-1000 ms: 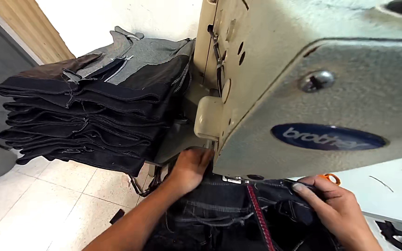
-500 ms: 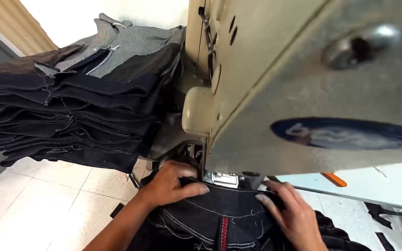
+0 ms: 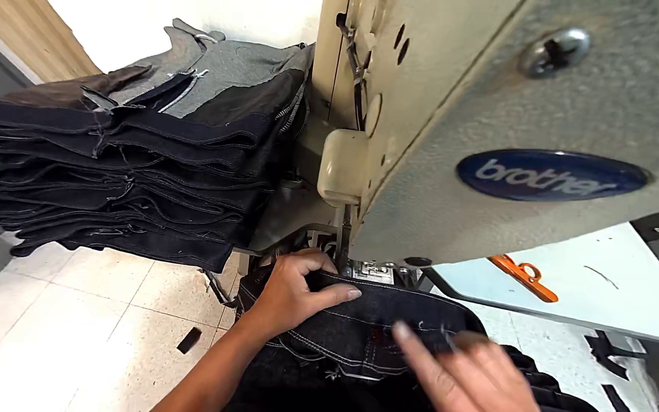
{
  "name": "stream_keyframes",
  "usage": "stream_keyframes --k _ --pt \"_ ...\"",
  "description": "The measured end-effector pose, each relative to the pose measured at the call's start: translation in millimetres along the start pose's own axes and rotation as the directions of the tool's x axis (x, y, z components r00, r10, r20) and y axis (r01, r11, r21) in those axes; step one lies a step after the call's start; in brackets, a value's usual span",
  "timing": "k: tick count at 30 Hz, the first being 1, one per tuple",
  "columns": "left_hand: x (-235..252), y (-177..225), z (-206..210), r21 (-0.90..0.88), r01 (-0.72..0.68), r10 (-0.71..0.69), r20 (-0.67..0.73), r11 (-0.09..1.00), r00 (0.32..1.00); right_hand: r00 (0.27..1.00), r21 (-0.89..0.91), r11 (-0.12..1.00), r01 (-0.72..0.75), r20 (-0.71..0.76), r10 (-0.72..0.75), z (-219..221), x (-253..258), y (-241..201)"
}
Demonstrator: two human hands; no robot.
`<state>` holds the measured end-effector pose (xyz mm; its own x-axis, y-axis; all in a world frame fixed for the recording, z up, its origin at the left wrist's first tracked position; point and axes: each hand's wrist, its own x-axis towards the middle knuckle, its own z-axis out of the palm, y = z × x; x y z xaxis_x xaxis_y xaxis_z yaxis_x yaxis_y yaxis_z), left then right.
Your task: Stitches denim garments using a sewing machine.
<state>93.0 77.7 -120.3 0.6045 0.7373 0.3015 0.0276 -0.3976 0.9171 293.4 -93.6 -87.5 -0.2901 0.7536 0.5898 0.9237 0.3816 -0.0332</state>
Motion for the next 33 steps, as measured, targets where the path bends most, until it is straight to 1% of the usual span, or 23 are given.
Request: stream_keyframes --k 2,4,6,8,9,10,12,13,14,15,17,19,20,21,22,23,24,25,26,28,29,31,33 --pt "0.5 0.6 1.0 -0.001 0.004 -0.004 0.014 1.000 1.000 0.992 -0.067 0.995 -0.068 -0.106 0.061 3.8 7.3 15.0" --pt "2.0 1.3 0.0 0.022 0.013 -0.014 0.029 1.000 0.999 0.985 -0.084 0.992 -0.090 -0.158 0.076 10.1 13.7 24.8" --pt "3.4 2.3 -1.8 0.036 0.022 -0.024 0.048 0.999 0.999 0.980 -0.033 0.997 -0.067 -0.191 0.060 17.9 19.6 29.9" --pt "4.5 2.6 -3.0 0.036 0.020 -0.022 0.065 0.999 0.998 0.974 0.096 0.991 -0.093 -0.196 0.111 22.9 24.7 27.0" --pt "5.0 3.1 -3.5 0.040 0.024 -0.027 0.074 0.999 0.997 0.971 0.191 0.972 -0.137 -0.170 0.171 22.4 27.4 24.1" --pt "5.2 3.4 -3.9 0.042 0.030 -0.033 0.082 0.999 0.996 0.964 0.307 0.931 -0.198 -0.113 0.242 20.5 29.5 21.5" --pt "4.9 3.4 -4.4 0.047 0.040 -0.044 0.090 0.998 0.995 0.931 0.533 0.779 -0.329 0.047 0.361 17.2 31.9 19.9" --pt "4.7 3.3 -4.5 0.059 0.039 -0.044 0.088 0.998 0.995 0.913 0.606 0.701 -0.377 0.117 0.390 16.9 33.1 20.8" --pt "4.5 3.7 -4.7 0.080 0.035 -0.042 0.083 0.996 0.996 0.901 0.645 0.648 -0.405 0.159 0.404 18.1 34.0 22.3" --pt "3.9 4.6 -4.5 0.122 0.026 -0.034 0.065 0.992 0.997 0.896 0.649 0.637 -0.416 0.174 0.409 19.9 34.4 24.5" --pt "0.9 8.2 -2.2 0.275 -0.017 0.026 -0.029 0.961 0.999 0.898 0.587 0.694 -0.416 0.144 0.417 24.7 33.1 29.6" --pt "-4.7 18.3 1.4 0.486 -0.048 0.126 -0.129 0.872 0.984 0.904 0.484 0.777 -0.402 0.077 0.420 28.6 32.8 33.7" --pt "-8.9 26.2 4.2 0.564 -0.047 0.160 -0.153 0.825 0.975 0.908 0.456 0.799 -0.392 0.053 0.415 30.3 32.9 35.3" --pt "-14.6 36.5 8.1 0.600 -0.039 0.167 -0.159 0.799 0.973 0.911 0.448 0.807 -0.385 0.040 0.412 31.8 33.3 36.9" --pt "-21.4 47.2 13.1 0.573 -0.035 0.138 -0.137 0.819 0.981 0.915 0.453 0.809 -0.374 0.039 0.402 32.8 33.8 38.3" --pt "-28.6 58.6 18.8 0.461 -0.009 0.057 -0.090 0.887 0.994 0.919 0.461 0.808 -0.366 0.043 0.392 33.6 34.2 39.1" --pt "-34.8 68.3 24.0 0.309 0.046 -0.040 -0.025 0.950 0.999 0.921 0.472 0.804 -0.362 0.046 0.387 34.5 34.3 39.5" --pt "-39.0 74.1 28.5 0.157 0.122 -0.129 0.030 0.980 0.991 0.920 0.482 0.799 -0.361 0.042 0.390 35.9 34.4 39.4" --pt "-41.8 76.2 32.4 0.023 0.199 -0.200 0.054 0.980 0.978 0.915 0.491 0.791 -0.364 0.033 0.401 37.6 34.4 38.6" --pt "-43.7 74.3 38.7 -0.187 0.284 -0.286 0.017 0.940 0.958 0.901 0.510 0.776 -0.371 -0.005 0.433 41.4 33.2 35.4" --pt "-43.4 72.5 40.5 -0.246 0.300 -0.310 -0.003 0.922 0.951 0.894 0.509 0.776 -0.374 -0.025 0.447 42.8 32.6 33.3" --pt "-42.7 69.5 43.4 -0.286 0.302 -0.326 -0.037 0.909 0.945 0.896 0.470 0.809 -0.354 -0.077 0.437 44.0 32.4 29.9" --pt "-42.5 66.5 45.3 -0.287 0.292 -0.323 -0.066 0.912 0.944 0.921 0.391 0.872 -0.294 -0.127 0.368 43.8 32.9 28.4"
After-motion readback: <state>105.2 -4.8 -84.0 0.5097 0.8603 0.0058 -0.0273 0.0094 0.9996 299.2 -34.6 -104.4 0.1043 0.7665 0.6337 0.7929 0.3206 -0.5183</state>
